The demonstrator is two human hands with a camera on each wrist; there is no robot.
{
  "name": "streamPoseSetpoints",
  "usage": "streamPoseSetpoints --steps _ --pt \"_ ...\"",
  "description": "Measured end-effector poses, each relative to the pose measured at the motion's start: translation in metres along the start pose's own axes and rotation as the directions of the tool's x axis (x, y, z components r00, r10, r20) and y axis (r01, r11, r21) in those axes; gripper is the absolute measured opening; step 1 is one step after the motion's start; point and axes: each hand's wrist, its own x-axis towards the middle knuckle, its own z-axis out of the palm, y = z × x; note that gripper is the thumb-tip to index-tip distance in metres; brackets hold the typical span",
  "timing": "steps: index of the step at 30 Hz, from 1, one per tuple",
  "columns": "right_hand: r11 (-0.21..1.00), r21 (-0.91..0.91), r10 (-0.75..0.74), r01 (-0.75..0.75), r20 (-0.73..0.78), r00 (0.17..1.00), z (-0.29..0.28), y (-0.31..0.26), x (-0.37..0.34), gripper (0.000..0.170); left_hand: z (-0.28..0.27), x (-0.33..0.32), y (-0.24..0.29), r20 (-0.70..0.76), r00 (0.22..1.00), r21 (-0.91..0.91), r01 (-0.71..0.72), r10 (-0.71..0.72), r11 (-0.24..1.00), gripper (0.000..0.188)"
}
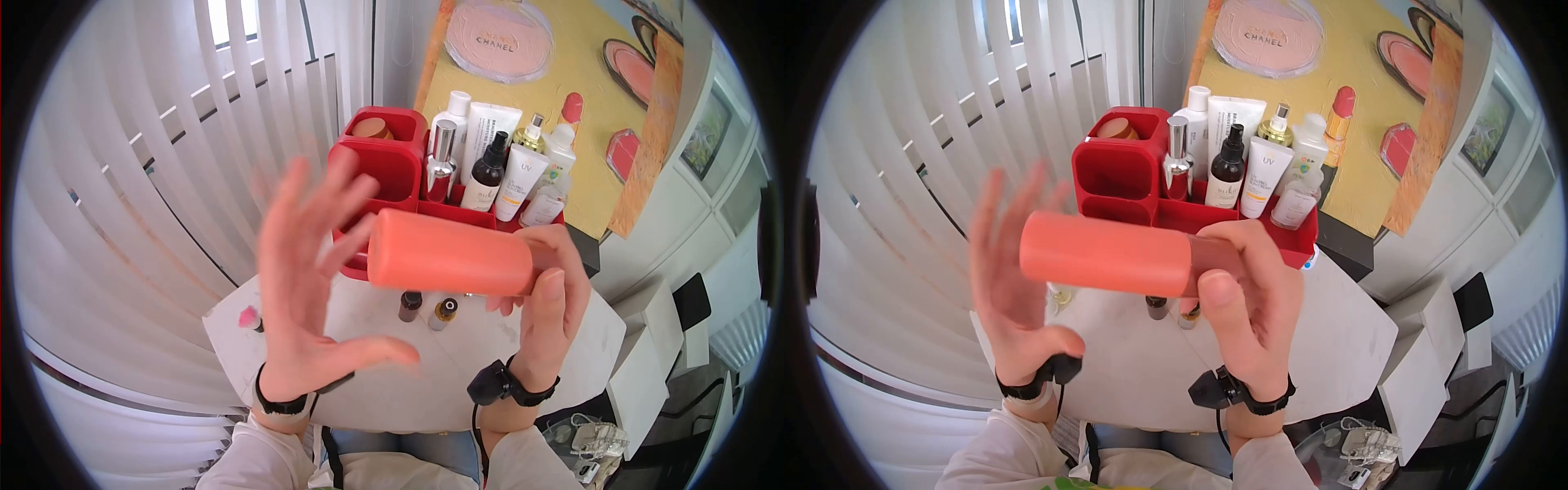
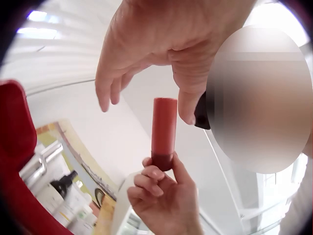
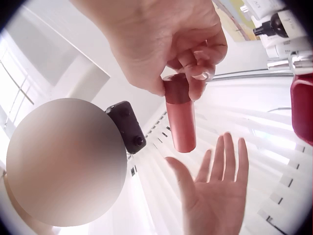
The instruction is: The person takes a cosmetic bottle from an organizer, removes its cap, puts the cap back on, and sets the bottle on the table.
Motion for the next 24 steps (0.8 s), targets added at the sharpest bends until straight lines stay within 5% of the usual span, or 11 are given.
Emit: streamPoseSetpoints --steps 1,3,4,5,7,8,9,12,14,18,24 --pt "1.0 0.004 -0.005 0.005 0.006 1.0 0.002 0.0 0.001 0.04 -0.005 0.0 -0.001 -0.004 1.0 0.004 -0.007 0.007 1.0 0.119" --pt "0.979 0.049 0.186 -0.196 0.162 0.969 0.004 -0.001 0.002 0.034 -0.011 -0.001 -0.002 0.258 0.96 -0.141 0.153 -0.113 0.978 0.095" --pt "0.979 0.047 0.186 -0.197 0.17 0.968 0.005 0.001 0.003 0.034 -0.002 -0.009 0.004 0.061 0.951 -0.137 0.309 -0.304 0.941 0.097" --pt "0.98 0.011 0.191 -0.197 0.204 0.96 0.006 0.004 0.004 0.032 -0.004 -0.008 0.002 0.054 0.952 -0.137 0.307 -0.303 0.942 0.097" --pt "0.979 -0.058 0.202 -0.193 0.264 0.943 0.006 0.014 0.005 0.028 -0.013 -0.005 -0.004 0.253 0.963 -0.105 0.119 -0.09 0.987 0.065" --pt "0.998 -0.064 0.003 0.016 0.275 0.961 0.008 0.023 0.01 0.037 -0.015 -0.006 -0.001 0.212 0.972 0.054 0.093 -0.102 0.994 0.053" --pt "0.998 -0.066 0.004 0.015 0.276 0.961 0.007 0.021 0.012 0.037 -0.014 -0.005 0.001 0.211 0.972 0.053 0.094 -0.103 0.994 0.053" --pt "0.904 -0.268 -0.22 0.334 0.38 0.899 0.01 0.016 0.013 0.062 -0.012 -0.002 0.001 0.27 0.963 0.363 -0.127 0.027 0.923 0.05" --pt "0.89 -0.308 -0.22 0.336 0.357 0.908 0.013 0.018 0.009 0.06 -0.008 -0.004 -0.001 0.265 0.956 0.449 -0.237 0.125 0.861 0.048" --pt "0.861 -0.386 -0.207 0.332 0.331 0.921 0.013 0.021 0.008 0.056 -0.007 -0.002 -0.001 0.247 0.965 0.479 -0.202 0.09 0.855 0.047" --pt "0.873 -0.438 -0.104 0.217 0.268 0.958 0.021 0.018 0.006 0.041 -0.014 0.002 -0.018 0.295 0.954 0.254 -0.135 0.056 0.958 0.048"
